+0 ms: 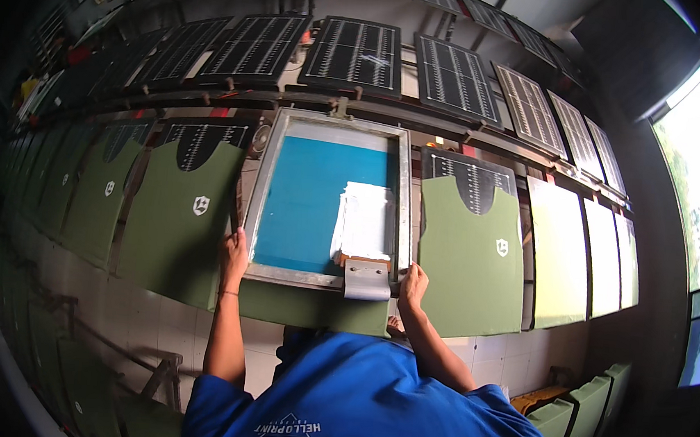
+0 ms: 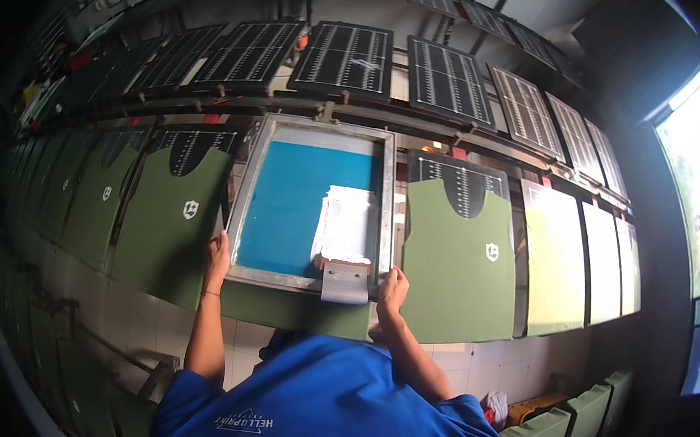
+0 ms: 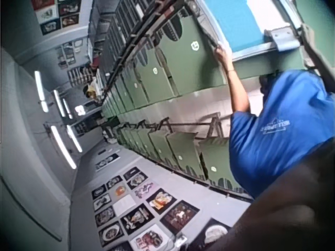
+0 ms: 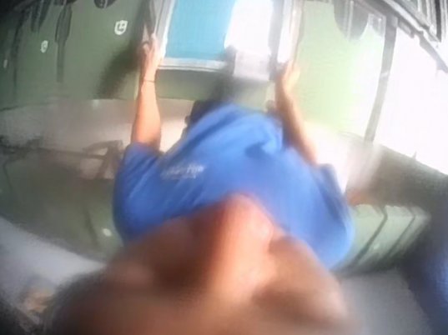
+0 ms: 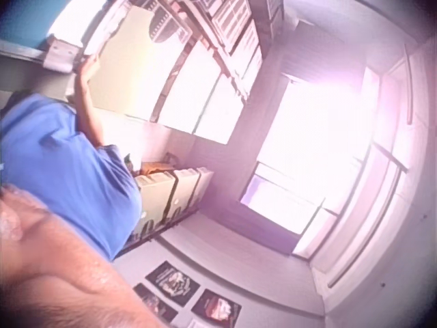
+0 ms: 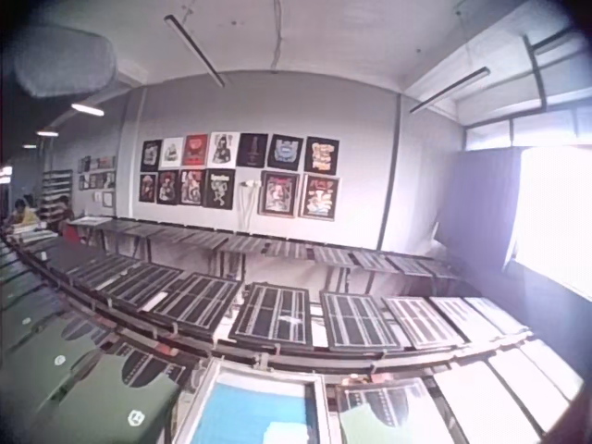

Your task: The person uses a squeegee to spread white ink across a screen printing frame positioned over a green garment. They repeatedly pull the ink across the mesh to coat the surface evenly.

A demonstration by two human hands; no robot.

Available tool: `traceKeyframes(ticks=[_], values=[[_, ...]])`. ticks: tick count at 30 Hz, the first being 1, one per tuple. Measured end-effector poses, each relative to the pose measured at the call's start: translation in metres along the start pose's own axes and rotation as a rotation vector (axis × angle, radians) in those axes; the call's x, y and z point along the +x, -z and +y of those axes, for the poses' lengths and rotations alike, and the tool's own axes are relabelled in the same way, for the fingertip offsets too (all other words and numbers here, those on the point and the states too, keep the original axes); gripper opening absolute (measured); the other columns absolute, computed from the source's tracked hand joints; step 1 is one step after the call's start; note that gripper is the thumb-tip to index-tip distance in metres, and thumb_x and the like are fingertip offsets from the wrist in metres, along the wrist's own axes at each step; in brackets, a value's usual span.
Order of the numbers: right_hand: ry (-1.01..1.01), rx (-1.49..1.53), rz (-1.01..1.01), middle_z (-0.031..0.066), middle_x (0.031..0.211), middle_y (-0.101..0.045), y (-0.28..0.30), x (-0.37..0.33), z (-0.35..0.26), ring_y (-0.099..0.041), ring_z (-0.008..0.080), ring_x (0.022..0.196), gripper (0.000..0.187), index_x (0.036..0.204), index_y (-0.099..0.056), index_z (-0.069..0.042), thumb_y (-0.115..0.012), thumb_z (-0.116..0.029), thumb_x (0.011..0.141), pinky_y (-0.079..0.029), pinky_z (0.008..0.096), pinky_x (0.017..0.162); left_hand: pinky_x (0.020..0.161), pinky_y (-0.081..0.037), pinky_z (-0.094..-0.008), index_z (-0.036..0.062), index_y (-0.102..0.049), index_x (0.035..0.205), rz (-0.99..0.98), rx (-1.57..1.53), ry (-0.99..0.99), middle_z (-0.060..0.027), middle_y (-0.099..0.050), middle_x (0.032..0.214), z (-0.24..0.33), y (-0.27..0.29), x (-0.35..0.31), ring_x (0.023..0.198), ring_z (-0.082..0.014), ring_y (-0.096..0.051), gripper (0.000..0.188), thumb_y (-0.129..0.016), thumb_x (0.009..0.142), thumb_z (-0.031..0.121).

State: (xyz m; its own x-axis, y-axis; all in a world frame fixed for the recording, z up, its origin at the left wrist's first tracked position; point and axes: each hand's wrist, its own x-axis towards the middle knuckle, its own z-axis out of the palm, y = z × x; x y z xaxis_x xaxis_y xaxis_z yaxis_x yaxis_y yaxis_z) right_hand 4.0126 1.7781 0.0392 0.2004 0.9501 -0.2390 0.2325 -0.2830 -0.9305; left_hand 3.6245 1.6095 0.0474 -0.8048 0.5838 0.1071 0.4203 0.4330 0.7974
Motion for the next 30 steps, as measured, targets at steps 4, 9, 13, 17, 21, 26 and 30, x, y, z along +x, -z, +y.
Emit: traceKeyframes(ticks=[4,9,13,17,21,26,30], values=[[-0.005,0.014,-0.037,0.0067,0.082,-0.066,0.068,0.022,0.004,-0.057,0.0133,0.072,0.041,0.113,-0.068,0.006,-0.047,-0.024,0.094,-0.046,0.0298,0.067,0.073,-0.042,-0.0473,-0.0081,-0.058,0.088,0.0,-0.1,0.04,-0.0237,-0.057,0.082,0.017,-0.031,-0.045,0.081,-0.0406,-0.056,0.056,-0.041,0.105,0.043],[0.055,0.055,0.044,-0.0023,0.071,-0.056,0.202,0.075,-0.004,-0.043,0.0064,0.059,0.038,0.113,-0.069,0.006,-0.048,-0.02,0.095,-0.035,0.0255,0.053,0.081,-0.041,-0.0417,-0.0064,-0.058,0.093,-0.036,-0.305,0.142,-0.0181,-0.056,0.09,0.103,-0.123,-0.141,0.086,-0.0327,-0.054,0.052,-0.043,0.105,0.042],[0.074,-0.022,0.148,-0.0035,0.065,-0.051,0.312,0.132,0.014,-0.041,0.0066,0.057,0.036,0.11,-0.07,0.005,-0.05,-0.021,0.096,-0.032,0.0269,0.052,0.08,-0.042,-0.0447,-0.0076,-0.059,0.092,-0.069,-0.353,0.095,-0.0212,-0.056,0.09,0.15,-0.218,-0.211,0.087,-0.037,-0.053,0.051,-0.043,0.105,0.039],[0.013,-0.038,0.15,-0.001,0.076,-0.058,0.38,0.176,0.028,-0.046,0.0087,0.068,0.038,0.108,-0.07,0.006,-0.05,-0.024,0.098,-0.038,0.0261,0.061,0.083,-0.042,-0.0444,-0.0068,-0.059,0.095,-0.157,-0.351,0.115,-0.0219,-0.057,0.096,0.179,-0.281,-0.238,0.092,-0.0375,-0.053,0.05,-0.044,0.105,0.04],[0.065,-0.059,0.184,-0.0035,0.065,-0.048,0.407,0.211,0.048,-0.039,0.0069,0.06,0.037,0.1,-0.07,0.005,-0.051,-0.026,0.097,-0.031,0.0286,0.053,0.088,-0.042,-0.0425,-0.0064,-0.059,0.1,-0.179,-0.386,0.101,-0.0211,-0.058,0.102,0.212,-0.31,-0.247,0.096,-0.035,-0.054,0.048,-0.045,0.105,0.039],[0.023,-0.072,0.114,-0.0018,0.063,-0.048,0.399,0.238,0.038,-0.042,0.0085,0.059,0.039,0.102,-0.071,0.006,-0.051,-0.027,0.097,-0.034,0.0305,0.054,0.088,-0.043,-0.0418,-0.0079,-0.059,0.1,-0.204,-0.421,0.123,-0.0215,-0.059,0.102,0.211,-0.325,-0.24,0.095,-0.0347,-0.054,0.049,-0.046,0.104,0.039],[0.072,-0.056,0.123,-0.0029,0.06,-0.042,0.392,0.254,0.039,-0.038,0.0084,0.057,0.037,0.081,-0.063,0.005,-0.052,-0.026,0.097,-0.031,0.0309,0.052,0.089,-0.043,-0.0419,-0.0079,-0.06,0.102,-0.077,-0.423,0.112,-0.0221,-0.06,0.102,0.221,-0.336,-0.236,0.097,-0.0347,-0.055,0.05,-0.046,0.104,0.041]])
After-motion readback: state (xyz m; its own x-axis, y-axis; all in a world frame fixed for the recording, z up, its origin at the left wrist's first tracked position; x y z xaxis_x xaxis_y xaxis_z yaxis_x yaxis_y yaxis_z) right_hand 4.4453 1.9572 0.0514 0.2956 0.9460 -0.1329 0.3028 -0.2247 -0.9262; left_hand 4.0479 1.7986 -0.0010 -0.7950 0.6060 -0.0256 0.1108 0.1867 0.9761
